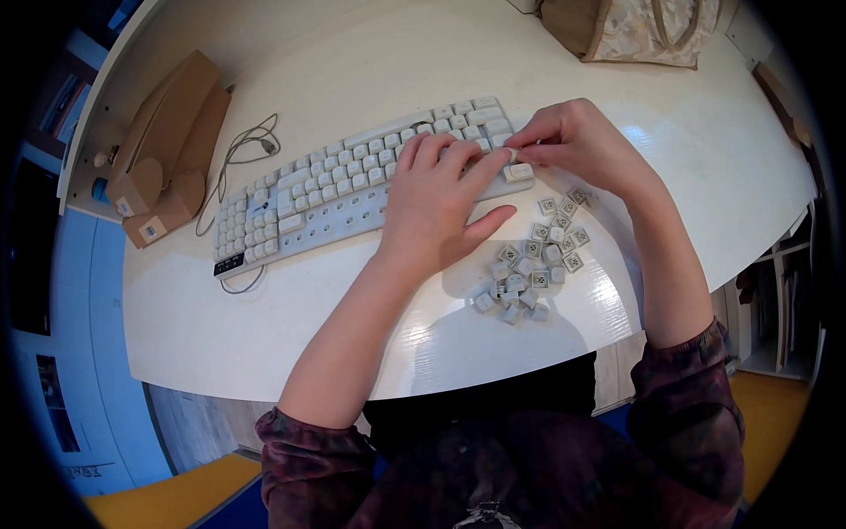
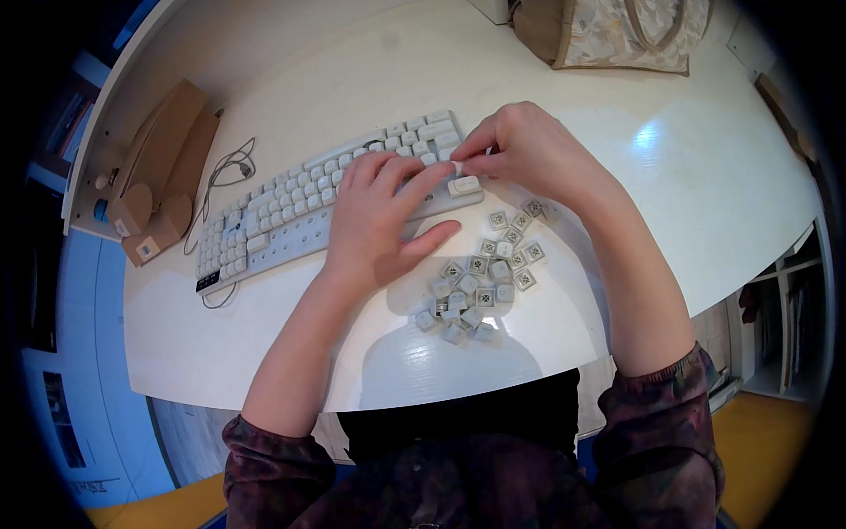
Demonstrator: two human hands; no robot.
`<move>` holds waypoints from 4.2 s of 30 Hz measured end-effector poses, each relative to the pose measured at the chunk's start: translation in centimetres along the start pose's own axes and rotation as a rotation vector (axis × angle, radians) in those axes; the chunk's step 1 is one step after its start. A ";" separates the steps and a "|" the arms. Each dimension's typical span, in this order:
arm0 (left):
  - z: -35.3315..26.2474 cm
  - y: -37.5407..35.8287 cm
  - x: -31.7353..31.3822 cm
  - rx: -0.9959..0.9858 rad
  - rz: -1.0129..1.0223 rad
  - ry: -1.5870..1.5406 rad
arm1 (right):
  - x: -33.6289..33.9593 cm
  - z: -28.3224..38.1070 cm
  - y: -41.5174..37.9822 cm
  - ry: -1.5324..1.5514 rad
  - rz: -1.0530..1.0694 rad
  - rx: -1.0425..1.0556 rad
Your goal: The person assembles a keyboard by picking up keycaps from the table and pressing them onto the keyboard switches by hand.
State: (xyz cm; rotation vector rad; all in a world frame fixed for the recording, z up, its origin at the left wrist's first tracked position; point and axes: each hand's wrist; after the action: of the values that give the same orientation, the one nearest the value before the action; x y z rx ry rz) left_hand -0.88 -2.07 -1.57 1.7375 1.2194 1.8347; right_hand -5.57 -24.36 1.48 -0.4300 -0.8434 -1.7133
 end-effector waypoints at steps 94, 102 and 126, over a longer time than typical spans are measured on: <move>-0.1 -0.3 -0.7 0.051 -0.005 -0.031 | -0.6 -0.5 0.5 0.514 0.283 -0.596; -0.2 -0.4 -0.7 0.061 -0.023 -0.032 | 0.0 0.0 0.3 0.424 0.250 -0.510; -0.2 -0.5 -0.7 0.106 0.039 -0.034 | 0.4 -0.3 0.2 0.283 0.228 -0.319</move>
State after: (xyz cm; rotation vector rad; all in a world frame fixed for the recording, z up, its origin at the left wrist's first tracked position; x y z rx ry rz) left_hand -1.10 -2.37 -2.42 1.8536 1.2997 1.7836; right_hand -5.47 -24.85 1.61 -0.4638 -0.3034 -1.6481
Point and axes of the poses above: each hand's wrist, its own y-axis towards the middle knuckle, its own x-axis out of the back of the hand, z = x × y, and after that the axes turned 15 degrees about -z, right-handed
